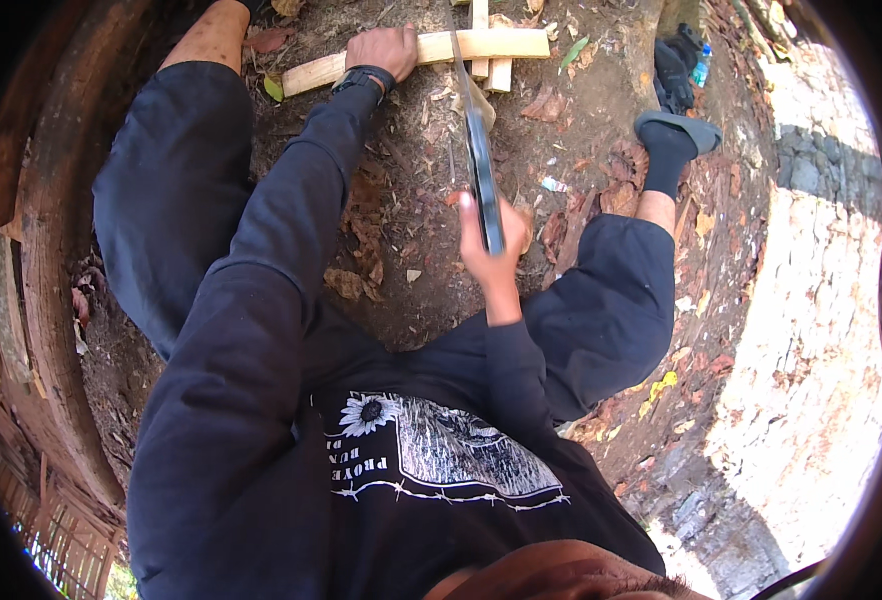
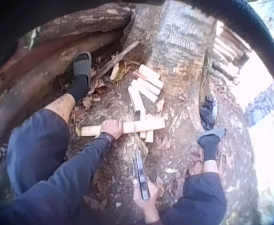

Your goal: The person sits on the ground and uses a hand saw to cut small pieces of wood. They hold the wood with their left hand and saw with their right hand, creating smaller segments that are placed on the ground.

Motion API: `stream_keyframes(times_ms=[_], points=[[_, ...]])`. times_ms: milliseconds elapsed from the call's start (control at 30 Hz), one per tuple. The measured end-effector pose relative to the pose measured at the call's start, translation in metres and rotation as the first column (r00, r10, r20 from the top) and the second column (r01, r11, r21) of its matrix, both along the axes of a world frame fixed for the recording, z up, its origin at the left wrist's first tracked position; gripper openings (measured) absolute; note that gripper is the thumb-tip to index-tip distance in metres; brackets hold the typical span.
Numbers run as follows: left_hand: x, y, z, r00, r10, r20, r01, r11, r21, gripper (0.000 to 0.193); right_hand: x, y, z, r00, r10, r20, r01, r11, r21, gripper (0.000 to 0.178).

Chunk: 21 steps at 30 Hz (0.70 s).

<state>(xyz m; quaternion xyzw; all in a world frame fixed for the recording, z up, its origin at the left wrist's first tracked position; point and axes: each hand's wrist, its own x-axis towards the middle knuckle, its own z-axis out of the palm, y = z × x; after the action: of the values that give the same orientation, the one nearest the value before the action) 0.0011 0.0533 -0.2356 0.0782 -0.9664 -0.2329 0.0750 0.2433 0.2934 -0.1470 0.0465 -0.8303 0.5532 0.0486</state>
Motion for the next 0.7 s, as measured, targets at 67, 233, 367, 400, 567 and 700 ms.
stream_keyframes(times_ms=[67, 233, 367, 400, 567, 700], points=[[-0.006, 0.001, 0.004, 1.0, 0.004, -0.011, -0.004, 1.0, 0.003, 0.07, -0.046, -0.021, -0.019, 0.999, -0.023, -0.042, 0.019, 0.996, -0.083, 0.028], [-0.004, 0.007, 0.007, 0.999, 0.054, -0.002, -0.054, 0.998, 0.027, 0.067, 0.027, 0.006, -0.019, 1.0, -0.025, -0.014, 0.025, 1.0, 0.004, 0.015], [-0.001, 0.003, 0.0, 0.999, 0.048, -0.02, -0.048, 0.999, 0.021, 0.069, 0.115, 0.044, 0.023, 1.0, -0.011, -0.012, 0.013, 0.989, 0.15, 0.009], [0.0, 0.004, -0.002, 0.999, 0.038, -0.026, -0.038, 0.999, 0.014, 0.07, 0.113, 0.048, 0.024, 1.0, 0.001, -0.009, 0.001, 0.987, 0.159, 0.01], [-0.003, 0.0, 0.001, 0.999, 0.022, -0.036, -0.021, 1.0, 0.018, 0.071, 0.006, 0.008, 0.007, 0.999, 0.026, -0.023, -0.024, 0.997, 0.067, 0.017], [0.002, 0.01, 0.009, 0.998, 0.052, 0.022, -0.052, 0.999, 0.008, 0.069, -0.017, -0.013, -0.024, 0.998, -0.01, -0.062, 0.009, 1.0, -0.006, 0.019]])
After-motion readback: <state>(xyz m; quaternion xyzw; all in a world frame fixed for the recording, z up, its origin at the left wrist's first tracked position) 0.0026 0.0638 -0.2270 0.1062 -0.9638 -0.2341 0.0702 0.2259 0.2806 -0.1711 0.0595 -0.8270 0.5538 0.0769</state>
